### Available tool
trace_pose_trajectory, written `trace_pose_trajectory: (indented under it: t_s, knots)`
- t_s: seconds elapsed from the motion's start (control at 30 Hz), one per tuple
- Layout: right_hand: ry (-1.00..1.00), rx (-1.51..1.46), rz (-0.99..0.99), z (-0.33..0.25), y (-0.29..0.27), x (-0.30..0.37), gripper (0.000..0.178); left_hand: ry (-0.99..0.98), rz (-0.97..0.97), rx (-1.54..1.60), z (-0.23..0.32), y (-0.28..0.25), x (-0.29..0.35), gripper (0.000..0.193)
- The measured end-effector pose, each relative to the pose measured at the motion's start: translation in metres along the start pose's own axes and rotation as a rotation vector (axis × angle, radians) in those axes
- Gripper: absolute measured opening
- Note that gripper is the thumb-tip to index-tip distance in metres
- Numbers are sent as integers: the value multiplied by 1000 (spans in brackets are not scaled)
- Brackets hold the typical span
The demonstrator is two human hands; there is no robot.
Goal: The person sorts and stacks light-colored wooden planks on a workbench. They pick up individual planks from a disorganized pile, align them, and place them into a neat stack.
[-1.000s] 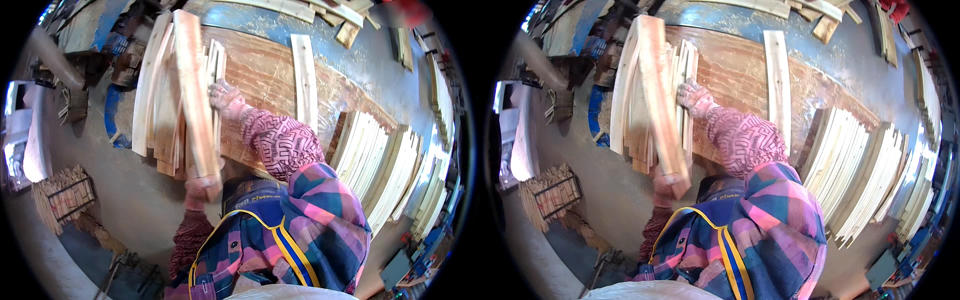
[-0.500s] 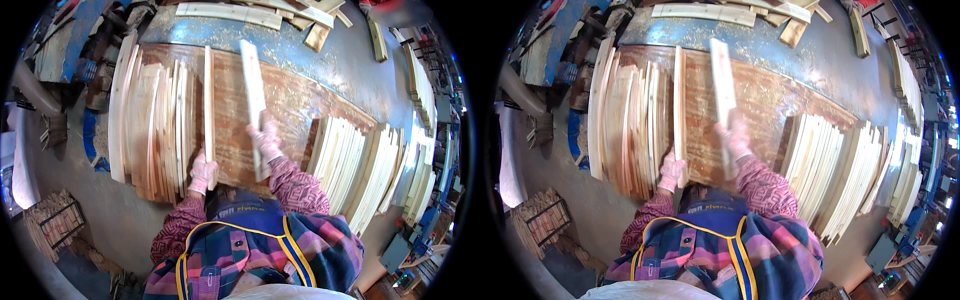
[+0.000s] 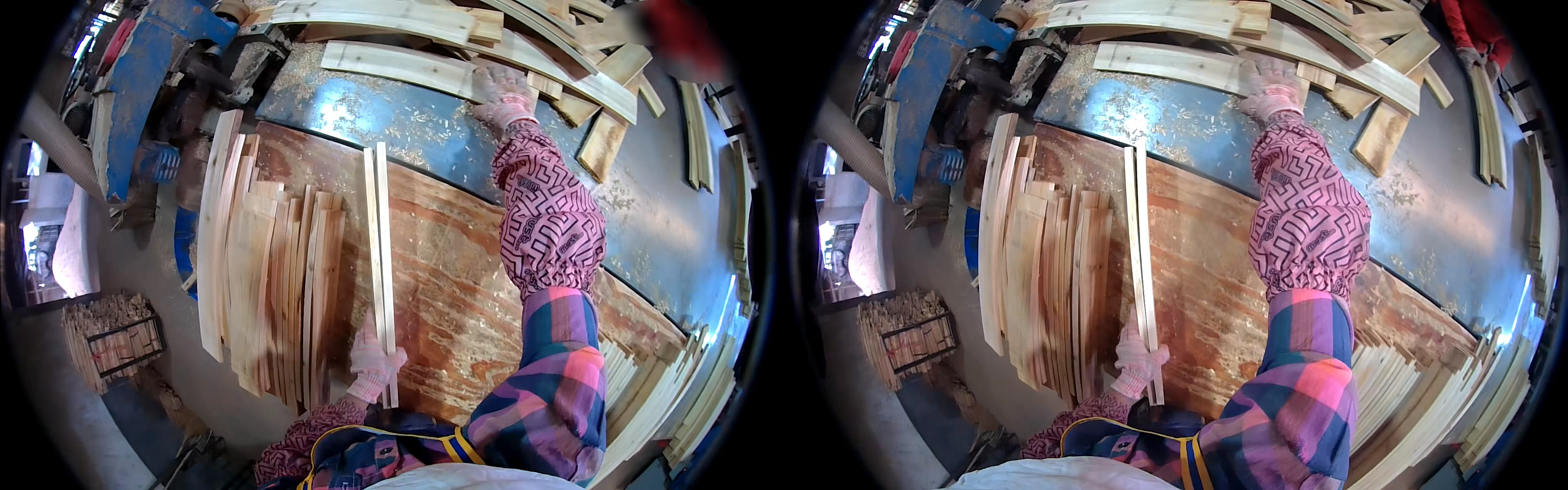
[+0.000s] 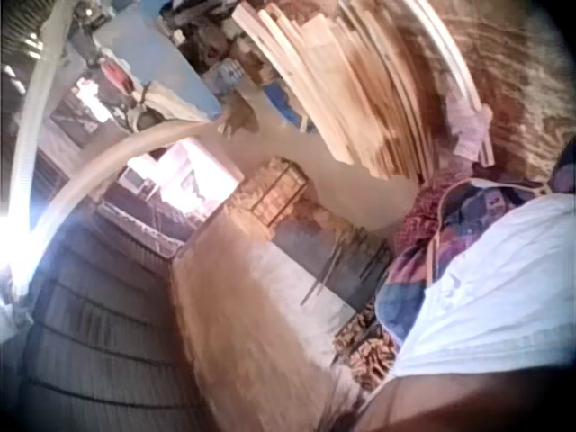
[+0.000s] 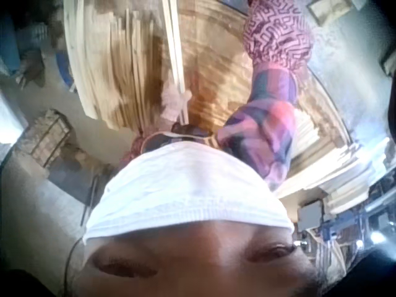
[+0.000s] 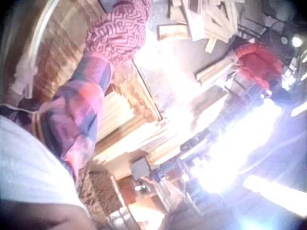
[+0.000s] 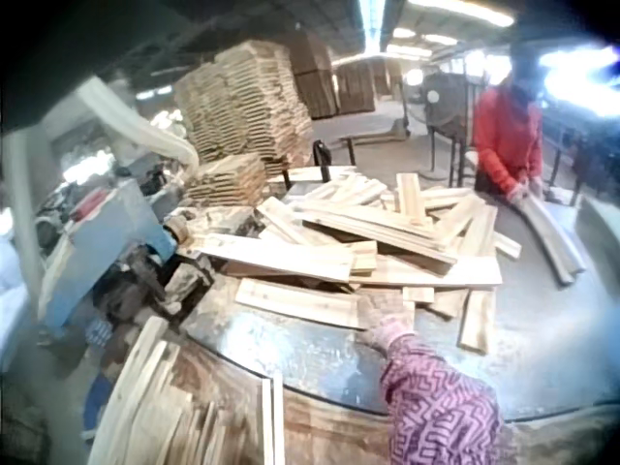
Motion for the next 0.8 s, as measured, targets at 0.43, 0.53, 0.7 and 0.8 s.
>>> trace_pose_trajectory:
  t_s: [0.43,0.53,0.7,0.8]
  knots:
    - [-837,-828,-29,-97,77,142,60,-177,-26,403,80,-9,-124,132]
    - [-567,-372,371,-87,17,46,56,0,75,390,69,9,-140,138]
    - [68,141,173,-20,-40,-65,67,148,-4,639,63,25,-148,133]
    - [-6,27,-11,-61,-34,-8,55,1,36,335,66,17,-137,132]
Point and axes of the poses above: each hand's wrist, its own x-axis away from the middle knuckle, its own y-axis out of the palm, z = x × y, the point moved 3 cm from there along -x, towards the middle knuckle
